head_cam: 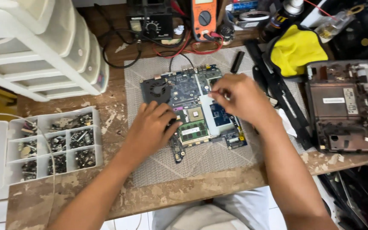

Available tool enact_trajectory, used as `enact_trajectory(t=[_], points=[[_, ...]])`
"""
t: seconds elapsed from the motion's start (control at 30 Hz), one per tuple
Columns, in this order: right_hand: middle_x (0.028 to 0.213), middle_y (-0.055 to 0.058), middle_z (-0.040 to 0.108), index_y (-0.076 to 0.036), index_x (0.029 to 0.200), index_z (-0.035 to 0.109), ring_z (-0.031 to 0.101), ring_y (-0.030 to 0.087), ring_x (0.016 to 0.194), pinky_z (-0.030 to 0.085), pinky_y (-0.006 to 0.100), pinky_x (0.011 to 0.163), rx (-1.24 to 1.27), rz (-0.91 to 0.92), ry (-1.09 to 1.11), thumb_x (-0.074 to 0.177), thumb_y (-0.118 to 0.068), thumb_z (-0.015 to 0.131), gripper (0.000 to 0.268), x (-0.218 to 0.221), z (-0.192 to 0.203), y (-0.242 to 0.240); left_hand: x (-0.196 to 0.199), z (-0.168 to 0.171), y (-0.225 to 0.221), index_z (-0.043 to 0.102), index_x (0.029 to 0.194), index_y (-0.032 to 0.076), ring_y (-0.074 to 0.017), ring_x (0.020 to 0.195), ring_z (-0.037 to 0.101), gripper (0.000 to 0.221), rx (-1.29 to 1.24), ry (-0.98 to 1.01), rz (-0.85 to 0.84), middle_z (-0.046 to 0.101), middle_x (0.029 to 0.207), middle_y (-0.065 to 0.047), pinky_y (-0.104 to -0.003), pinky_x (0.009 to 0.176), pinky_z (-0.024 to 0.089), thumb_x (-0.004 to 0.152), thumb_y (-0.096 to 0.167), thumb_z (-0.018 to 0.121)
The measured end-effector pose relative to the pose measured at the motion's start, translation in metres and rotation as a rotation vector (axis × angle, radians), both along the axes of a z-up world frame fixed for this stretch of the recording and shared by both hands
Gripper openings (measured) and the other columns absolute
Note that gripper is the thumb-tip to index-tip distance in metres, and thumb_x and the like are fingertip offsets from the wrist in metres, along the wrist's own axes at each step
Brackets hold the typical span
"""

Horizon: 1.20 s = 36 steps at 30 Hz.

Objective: Connecting internal cables and components to a laptop motherboard on a repair bench.

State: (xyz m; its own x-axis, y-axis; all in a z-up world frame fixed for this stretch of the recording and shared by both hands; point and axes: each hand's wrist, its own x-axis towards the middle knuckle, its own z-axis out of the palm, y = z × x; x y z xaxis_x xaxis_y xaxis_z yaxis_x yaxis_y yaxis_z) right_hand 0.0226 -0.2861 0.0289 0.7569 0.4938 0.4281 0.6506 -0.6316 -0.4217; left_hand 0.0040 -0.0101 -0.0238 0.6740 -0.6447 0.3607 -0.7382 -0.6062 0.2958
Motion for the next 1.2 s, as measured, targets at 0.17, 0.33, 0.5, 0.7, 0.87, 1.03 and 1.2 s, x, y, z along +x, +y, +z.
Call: enact_trajectory(t=[0.17, 0.33, 0.5, 0.7, 0.87, 1.03, 1.2], points=[[0.068, 0.009, 0.073, -0.010, 0.092, 0.070, 0.074, 0.038, 0.073, 0.055, 0.050, 0.067, -0.229, -0.395, 0.420, 0.081, -0.032, 0.081, 0.027, 0.001, 0.009, -0.021, 0.004, 0.001, -0.005, 0.074, 0.097, 0.011, -0.0230, 0.079, 0.062, 0.013, -0.050, -0.004, 0.008, 0.064, 0.085, -0.003, -0.037, 0.078, 0.040, 0.087, 0.019, 0.078], [0.072, 0.006, 0.076, -0.014, 0.097, 0.071, 0.077, 0.034, 0.078, 0.059, 0.047, 0.071, -0.372, -0.440, 0.563, 0.079, -0.038, 0.080, 0.031, 0.004, 0.002, -0.018, 0.001, 0.008, -0.008, 0.077, 0.103, 0.012, -0.0225, 0.075, 0.062, 0.016, -0.014, 0.008, 0.010, 0.062, 0.080, -0.003, -0.037, 0.079, 0.040, 0.089, 0.019, 0.077], [0.069, 0.007, 0.076, -0.011, 0.097, 0.071, 0.076, 0.036, 0.075, 0.060, 0.049, 0.070, -0.401, -0.424, 0.525, 0.079, -0.030, 0.077, 0.028, 0.004, -0.003, -0.018, 0.000, 0.012, -0.010, 0.079, 0.105, 0.013, -0.0203, 0.073, 0.062, 0.016, 0.027, 0.020, 0.026, 0.061, 0.078, -0.002, -0.037, 0.080, 0.040, 0.091, 0.019, 0.075], [0.064, 0.015, 0.071, 0.002, 0.097, 0.068, 0.069, 0.026, 0.051, 0.053, 0.035, 0.047, 0.160, -0.258, 0.388, 0.080, -0.008, 0.074, 0.021, 0.010, -0.019, -0.019, -0.002, 0.015, -0.011, 0.079, 0.101, 0.012, -0.0199, 0.072, 0.061, 0.013, 0.004, 0.024, 0.023, 0.058, 0.076, -0.002, -0.036, 0.080, 0.039, 0.092, 0.021, 0.075], [0.070, 0.019, 0.067, 0.013, 0.108, 0.060, 0.067, 0.021, 0.050, 0.059, 0.031, 0.045, 0.741, -0.036, 0.515, 0.090, 0.009, 0.058, 0.019, 0.009, -0.021, -0.007, 0.000, 0.012, -0.009, 0.080, 0.102, 0.014, -0.0172, 0.072, 0.061, 0.014, 0.032, 0.028, 0.027, 0.059, 0.076, 0.000, -0.036, 0.080, 0.039, 0.093, 0.022, 0.073], [0.075, 0.021, 0.065, 0.013, 0.113, 0.055, 0.068, 0.025, 0.056, 0.062, 0.034, 0.048, 0.870, -0.010, 0.518, 0.096, 0.006, 0.055, 0.018, 0.014, -0.032, -0.008, -0.003, 0.003, -0.007, 0.079, 0.102, 0.013, -0.0207, 0.075, 0.062, 0.015, -0.006, -0.023, 0.023, 0.058, 0.080, -0.001, -0.038, 0.081, 0.039, 0.092, 0.022, 0.073], [0.078, 0.021, 0.065, 0.012, 0.115, 0.055, 0.068, 0.025, 0.061, 0.062, 0.034, 0.049, 0.895, -0.044, 0.474, 0.099, 0.003, 0.058, 0.018, 0.015, -0.032, -0.005, -0.003, 0.006, -0.007, 0.080, 0.101, 0.014, -0.0201, 0.076, 0.063, 0.014, 0.011, -0.006, 0.024, 0.061, 0.081, -0.001, -0.038, 0.082, 0.040, 0.092, 0.022, 0.073]])
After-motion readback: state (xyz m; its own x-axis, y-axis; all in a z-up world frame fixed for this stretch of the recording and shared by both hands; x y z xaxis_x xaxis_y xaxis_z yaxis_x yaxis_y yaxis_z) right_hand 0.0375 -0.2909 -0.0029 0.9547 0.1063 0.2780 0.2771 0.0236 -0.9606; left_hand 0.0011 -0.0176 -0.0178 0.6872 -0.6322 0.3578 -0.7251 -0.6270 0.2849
